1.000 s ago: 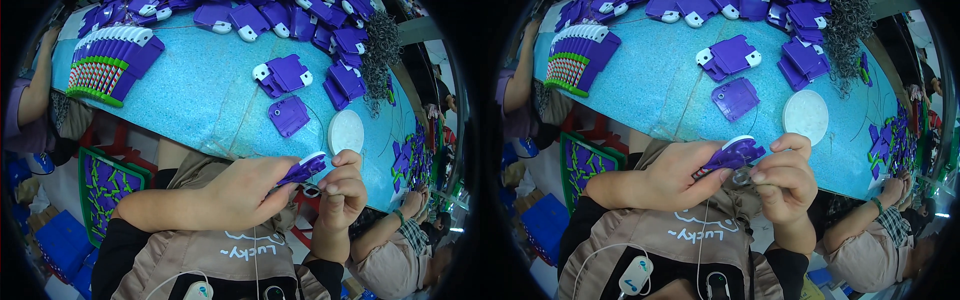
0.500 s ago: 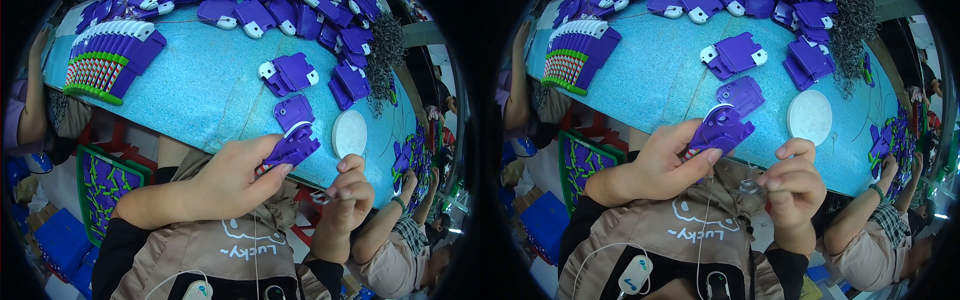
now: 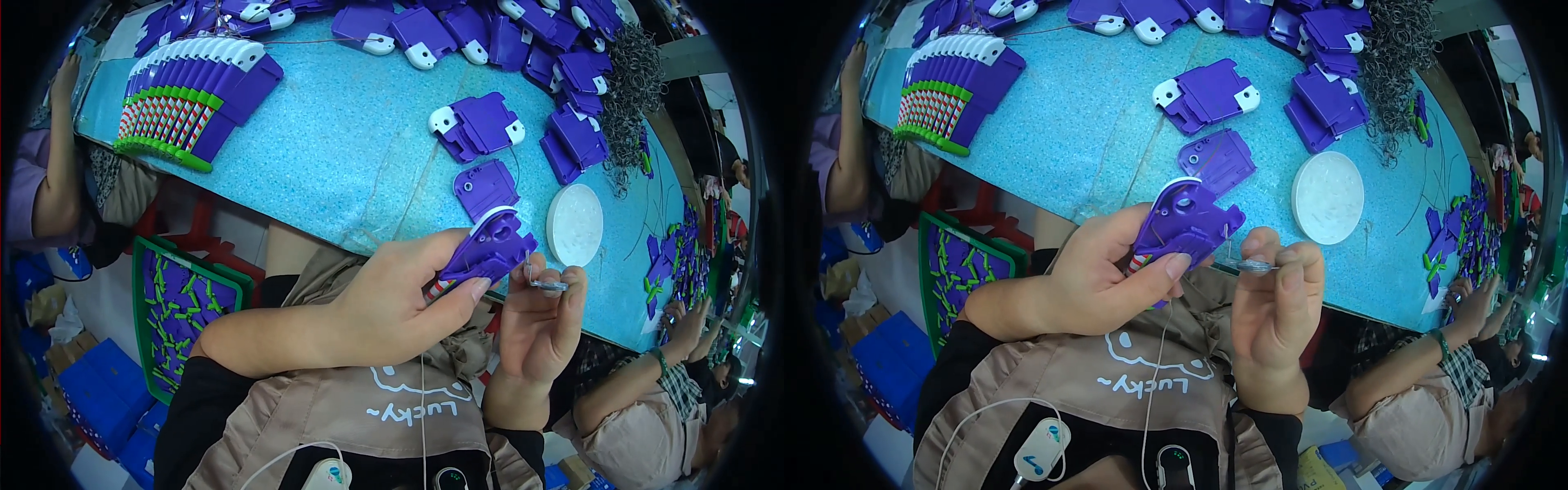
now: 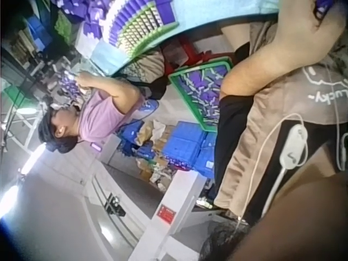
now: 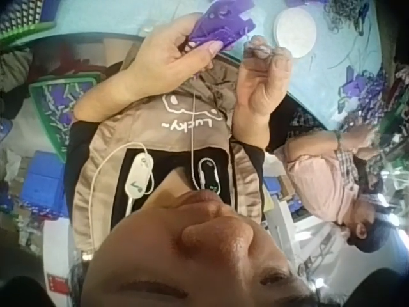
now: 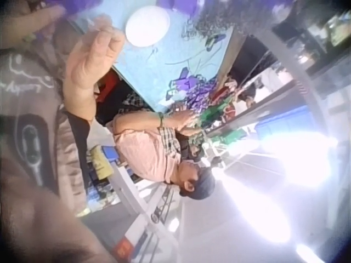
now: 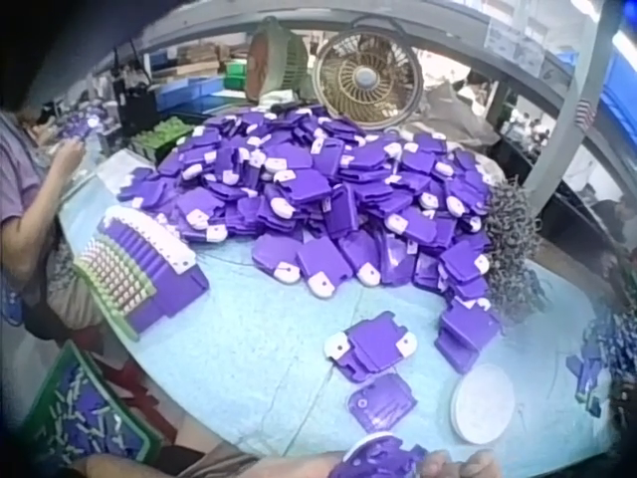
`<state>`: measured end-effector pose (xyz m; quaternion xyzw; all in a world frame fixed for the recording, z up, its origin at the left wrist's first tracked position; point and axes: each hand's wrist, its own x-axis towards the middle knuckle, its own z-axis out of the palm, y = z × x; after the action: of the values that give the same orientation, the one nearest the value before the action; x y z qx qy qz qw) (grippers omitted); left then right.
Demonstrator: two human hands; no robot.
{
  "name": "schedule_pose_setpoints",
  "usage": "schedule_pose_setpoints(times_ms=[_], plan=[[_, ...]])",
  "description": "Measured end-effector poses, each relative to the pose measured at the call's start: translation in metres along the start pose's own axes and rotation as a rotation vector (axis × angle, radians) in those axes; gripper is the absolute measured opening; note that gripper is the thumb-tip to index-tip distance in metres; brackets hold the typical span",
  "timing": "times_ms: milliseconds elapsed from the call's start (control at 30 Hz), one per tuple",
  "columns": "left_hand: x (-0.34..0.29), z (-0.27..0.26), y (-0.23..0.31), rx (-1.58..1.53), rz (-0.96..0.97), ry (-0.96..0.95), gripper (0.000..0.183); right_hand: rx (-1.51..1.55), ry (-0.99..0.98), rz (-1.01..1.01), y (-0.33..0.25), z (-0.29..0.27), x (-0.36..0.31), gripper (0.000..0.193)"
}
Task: The person assembles small purple plastic components by hand, inserting white plastic inserts and metal springs into purple plastic housings.
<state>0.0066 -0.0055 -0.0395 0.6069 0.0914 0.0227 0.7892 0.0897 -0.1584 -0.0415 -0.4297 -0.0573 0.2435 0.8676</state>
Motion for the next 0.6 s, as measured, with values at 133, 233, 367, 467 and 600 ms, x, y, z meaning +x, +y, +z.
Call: schedule_pose_setpoints(times_ms=[133,233,367,467,600], plan=[[0.000,0.004,-0.001,-0.034,0.037,0.061,0.021,-0.168,-0.020,-0.150,0.006,0.001,-0.002,0.015],[0.000,0.001,0.002,0.116,0.135,0.043,0.022,-0.774,-0.135,-0.697,-0.001,-0.004,0.001,0.015],[-0.001,-0.001,0.005,0.322,0.239,0.062,0.025,-1.352,-0.392,-0.842,-0.019,-0.001,-0.002,0.021],[0.000,-0.001,0.001,0.286,0.259,0.071,0.023,-1.487,-0.429,-0.872,-0.020,0.002,-0.004,0.022],[-0.004,0.004,-0.001,-0.016,0.055,0.033,0.022,-1.482,-0.436,-0.875,-0.021,-0.001,-0.003,0.023]])
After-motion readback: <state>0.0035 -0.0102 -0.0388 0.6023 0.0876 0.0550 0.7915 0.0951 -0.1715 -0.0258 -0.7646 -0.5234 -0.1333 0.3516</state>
